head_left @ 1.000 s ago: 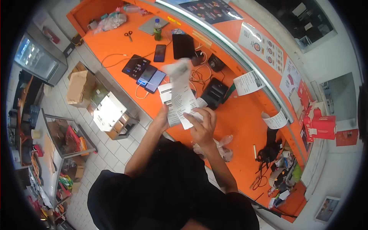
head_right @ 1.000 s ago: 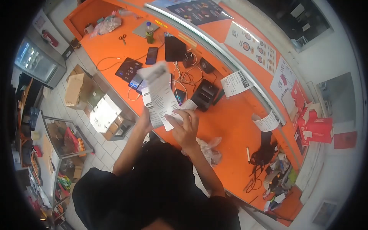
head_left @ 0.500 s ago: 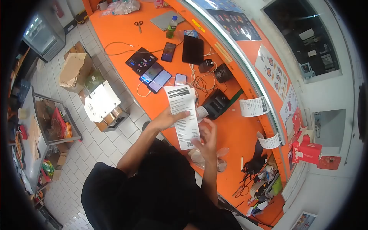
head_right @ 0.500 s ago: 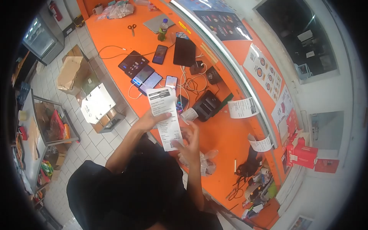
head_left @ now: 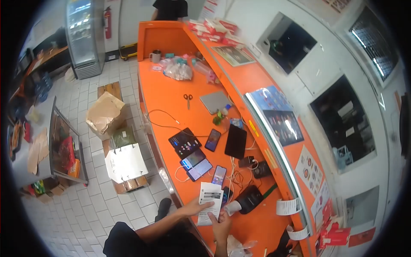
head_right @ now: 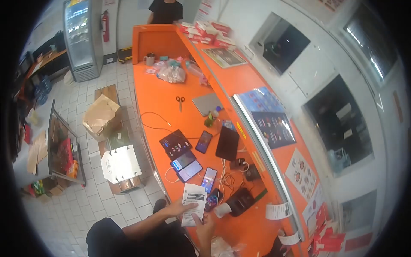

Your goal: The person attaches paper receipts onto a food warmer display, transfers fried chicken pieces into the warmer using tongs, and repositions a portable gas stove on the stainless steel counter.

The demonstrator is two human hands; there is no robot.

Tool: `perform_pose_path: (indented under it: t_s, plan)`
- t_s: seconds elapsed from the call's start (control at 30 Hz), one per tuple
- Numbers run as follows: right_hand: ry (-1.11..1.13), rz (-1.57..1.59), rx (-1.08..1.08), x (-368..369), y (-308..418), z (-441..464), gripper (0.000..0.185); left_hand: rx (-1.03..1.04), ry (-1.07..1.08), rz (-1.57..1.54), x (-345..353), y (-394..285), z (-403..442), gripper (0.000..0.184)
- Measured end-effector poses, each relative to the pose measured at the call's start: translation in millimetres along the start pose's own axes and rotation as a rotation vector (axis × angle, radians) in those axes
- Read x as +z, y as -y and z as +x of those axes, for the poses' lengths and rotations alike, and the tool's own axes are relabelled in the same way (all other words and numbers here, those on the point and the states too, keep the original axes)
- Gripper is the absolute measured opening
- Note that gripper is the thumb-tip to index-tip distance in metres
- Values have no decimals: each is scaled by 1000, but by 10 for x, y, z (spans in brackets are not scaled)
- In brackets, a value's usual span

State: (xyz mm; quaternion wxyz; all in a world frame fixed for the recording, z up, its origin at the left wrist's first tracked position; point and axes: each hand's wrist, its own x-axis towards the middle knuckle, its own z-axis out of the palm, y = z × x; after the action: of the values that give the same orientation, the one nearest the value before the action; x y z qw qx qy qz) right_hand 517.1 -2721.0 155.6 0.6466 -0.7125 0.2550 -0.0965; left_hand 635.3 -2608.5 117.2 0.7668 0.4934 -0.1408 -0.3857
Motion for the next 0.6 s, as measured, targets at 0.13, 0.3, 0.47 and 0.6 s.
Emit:
perform_pose_path:
  t_s: [0.13, 0.3, 0.47, 0.6]
  plan:
    - [-69, 114, -98, 46, -63, 5, 21, -93, -245, -150, -20, -39, -218, 37]
    - [396, 91, -148, 50, 136, 12, 49, 183, -485, 183, -94, 22, -488, 38]
    - [397, 132, -150, 199, 387, -53, 26, 199, -506, -58, 163, -484, -916, 34]
    - [408, 370, -258, 108, 289, -126, 22, 401, -639, 35, 448, -642, -1289, 34]
